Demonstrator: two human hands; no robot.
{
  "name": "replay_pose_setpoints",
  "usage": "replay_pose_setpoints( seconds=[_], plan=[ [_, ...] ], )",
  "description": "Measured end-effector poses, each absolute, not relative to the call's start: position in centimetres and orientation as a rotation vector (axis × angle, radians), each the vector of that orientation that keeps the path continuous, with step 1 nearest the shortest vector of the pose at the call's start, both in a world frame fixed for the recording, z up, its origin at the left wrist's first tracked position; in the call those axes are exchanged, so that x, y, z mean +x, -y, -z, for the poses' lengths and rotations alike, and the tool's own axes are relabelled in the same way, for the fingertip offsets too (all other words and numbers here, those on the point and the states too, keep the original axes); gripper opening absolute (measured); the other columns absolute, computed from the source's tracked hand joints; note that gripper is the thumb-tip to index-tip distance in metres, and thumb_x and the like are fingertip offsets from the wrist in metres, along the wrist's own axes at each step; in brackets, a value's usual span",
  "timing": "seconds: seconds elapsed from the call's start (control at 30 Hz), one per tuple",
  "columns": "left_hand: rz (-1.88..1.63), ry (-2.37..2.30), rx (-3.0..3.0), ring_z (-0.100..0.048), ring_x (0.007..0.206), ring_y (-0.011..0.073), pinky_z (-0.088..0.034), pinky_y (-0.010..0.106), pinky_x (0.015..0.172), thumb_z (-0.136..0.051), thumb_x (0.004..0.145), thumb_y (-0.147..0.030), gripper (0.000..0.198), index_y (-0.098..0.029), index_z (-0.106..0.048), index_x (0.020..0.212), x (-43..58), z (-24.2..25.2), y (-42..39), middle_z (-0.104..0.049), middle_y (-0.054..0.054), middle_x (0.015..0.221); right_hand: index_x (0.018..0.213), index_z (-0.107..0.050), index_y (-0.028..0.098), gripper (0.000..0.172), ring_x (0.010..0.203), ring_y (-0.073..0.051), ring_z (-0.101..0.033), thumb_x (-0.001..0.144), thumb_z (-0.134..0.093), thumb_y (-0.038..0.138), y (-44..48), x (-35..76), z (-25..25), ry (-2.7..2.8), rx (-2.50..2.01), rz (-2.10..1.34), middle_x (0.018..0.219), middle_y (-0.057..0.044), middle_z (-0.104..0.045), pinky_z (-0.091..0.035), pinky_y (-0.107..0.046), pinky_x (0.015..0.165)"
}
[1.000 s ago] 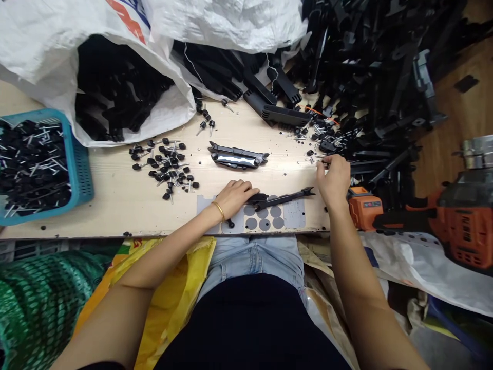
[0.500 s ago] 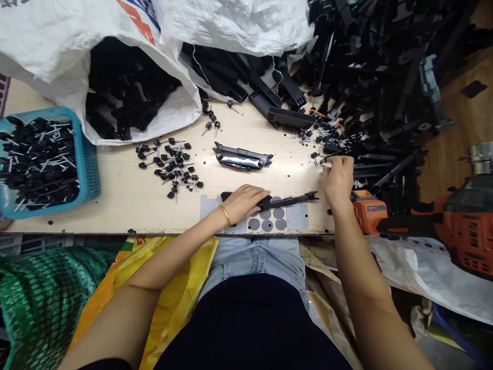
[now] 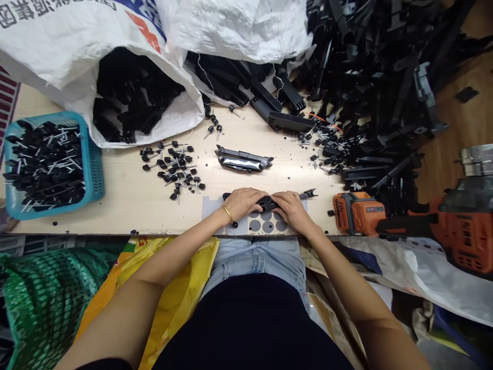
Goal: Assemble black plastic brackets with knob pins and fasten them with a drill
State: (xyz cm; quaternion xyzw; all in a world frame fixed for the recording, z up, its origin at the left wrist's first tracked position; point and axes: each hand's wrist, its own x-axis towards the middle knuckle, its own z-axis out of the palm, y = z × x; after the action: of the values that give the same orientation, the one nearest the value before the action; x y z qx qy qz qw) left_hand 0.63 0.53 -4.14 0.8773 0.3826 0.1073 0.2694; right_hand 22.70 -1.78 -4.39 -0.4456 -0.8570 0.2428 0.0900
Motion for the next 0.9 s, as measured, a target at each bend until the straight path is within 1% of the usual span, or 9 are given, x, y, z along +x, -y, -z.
replay_pose_setpoints(
  seconds=[0.13,0.2,0.37,0.47,0.53,0.6,0.73,0.83,0.9],
  plan=[
    [-0.248,-1.028,2.374,-0.065,0.106,0.0218,-0.050,0.034,0.091,-0.064,0.087,-0.039,0.041,-0.019,-0.057,0.122,0.6,4.0,-0.7,-0.070,0.009,0.111,0.122,-0.061,0.020,0.034,0.107,-0.028,-0.057,0.092,-0.050,0.032,0.5,23.8,3.4,2.545,-1.201,-0.872,0.118,-0.014,-0.064,-0.043,-0.047,0.093],
    [-0.221,-1.021,2.380,-0.064,0.107,0.0219,-0.050,0.035,0.092,-0.063,0.087,-0.038,0.042,-0.018,-0.056,0.123,0.7,3.9,-0.8,-0.069,0.009,0.113,0.120,-0.062,0.021,0.034,0.108,-0.028,-0.057,0.091,-0.050,0.033,-0.9,25.1,3.0,2.482,-1.264,-0.855,0.116,-0.013,-0.064,-0.044,-0.047,0.094],
    [-0.224,-0.976,2.417,-0.059,0.116,0.0227,-0.047,0.038,0.099,-0.065,0.087,-0.031,0.046,-0.016,-0.053,0.129,1.3,3.6,-1.1,-0.064,0.011,0.123,0.114,-0.062,0.011,0.036,0.109,-0.035,-0.051,0.083,-0.048,0.020,-6.6,29.0,3.5,1.989,-2.109,-0.155,0.119,-0.023,-0.054,-0.043,-0.055,0.090],
    [-0.317,-0.929,2.475,-0.054,0.122,0.0231,-0.044,0.040,0.102,-0.069,0.083,-0.023,0.047,-0.018,-0.053,0.128,0.8,2.6,-0.7,-0.059,0.012,0.131,0.108,-0.064,0.012,0.032,0.107,-0.034,-0.050,0.082,-0.045,0.018,-9.5,29.6,4.2,1.908,-2.261,-0.078,0.121,-0.022,-0.050,-0.045,-0.051,0.086],
    [-0.404,-1.027,2.482,-0.058,0.115,0.0227,-0.048,0.040,0.096,-0.063,0.087,-0.023,0.035,-0.018,-0.057,0.121,-0.8,1.8,0.0,-0.062,0.011,0.125,0.105,-0.064,0.013,0.030,0.104,-0.031,-0.052,0.083,-0.045,0.017,-10.6,29.6,4.3,1.911,-2.245,-0.105,0.118,-0.020,-0.051,-0.045,-0.048,0.087],
    [-0.477,-1.297,2.430,-0.061,0.102,0.0219,-0.051,0.039,0.087,-0.054,0.092,-0.022,0.022,-0.017,-0.061,0.112,-3.5,1.3,0.8,-0.066,0.010,0.109,0.107,-0.063,0.013,0.029,0.100,-0.029,-0.053,0.082,-0.047,0.018,-11.1,29.9,4.3,1.892,-2.192,-0.142,0.114,-0.019,-0.053,-0.044,-0.047,0.089],
    [-0.367,-1.882,2.241,-0.059,0.097,0.0265,-0.051,0.039,0.081,-0.053,0.085,-0.013,0.028,-0.016,-0.062,0.111,-9.2,2.2,1.2,-0.062,0.012,0.102,0.107,-0.061,0.011,0.030,0.094,-0.026,-0.055,0.080,-0.056,0.024,-10.2,31.1,4.0,1.861,-2.105,-0.214,0.108,-0.018,-0.056,-0.044,-0.044,0.092],
    [-0.223,-1.943,2.196,-0.059,0.096,0.0283,-0.050,0.040,0.082,-0.050,0.082,-0.010,0.025,-0.017,-0.065,0.102,-11.0,3.7,0.7,-0.061,0.012,0.099,0.102,-0.062,0.012,0.026,0.093,-0.027,-0.055,0.080,-0.056,0.023,-8.8,31.6,4.2,1.906,-2.137,-0.228,0.100,-0.015,-0.060,-0.043,-0.044,0.091],
    [-0.243,-1.940,2.184,-0.059,0.097,0.0293,-0.050,0.041,0.084,-0.052,0.082,-0.011,0.020,-0.017,-0.066,0.095,-11.1,4.2,0.4,-0.062,0.012,0.096,0.097,-0.063,0.014,0.022,0.094,-0.029,-0.055,0.079,-0.053,0.021,-8.1,31.7,4.5,1.939,-2.141,-0.222,0.096,-0.015,-0.060,-0.043,-0.044,0.089]
  ],
)
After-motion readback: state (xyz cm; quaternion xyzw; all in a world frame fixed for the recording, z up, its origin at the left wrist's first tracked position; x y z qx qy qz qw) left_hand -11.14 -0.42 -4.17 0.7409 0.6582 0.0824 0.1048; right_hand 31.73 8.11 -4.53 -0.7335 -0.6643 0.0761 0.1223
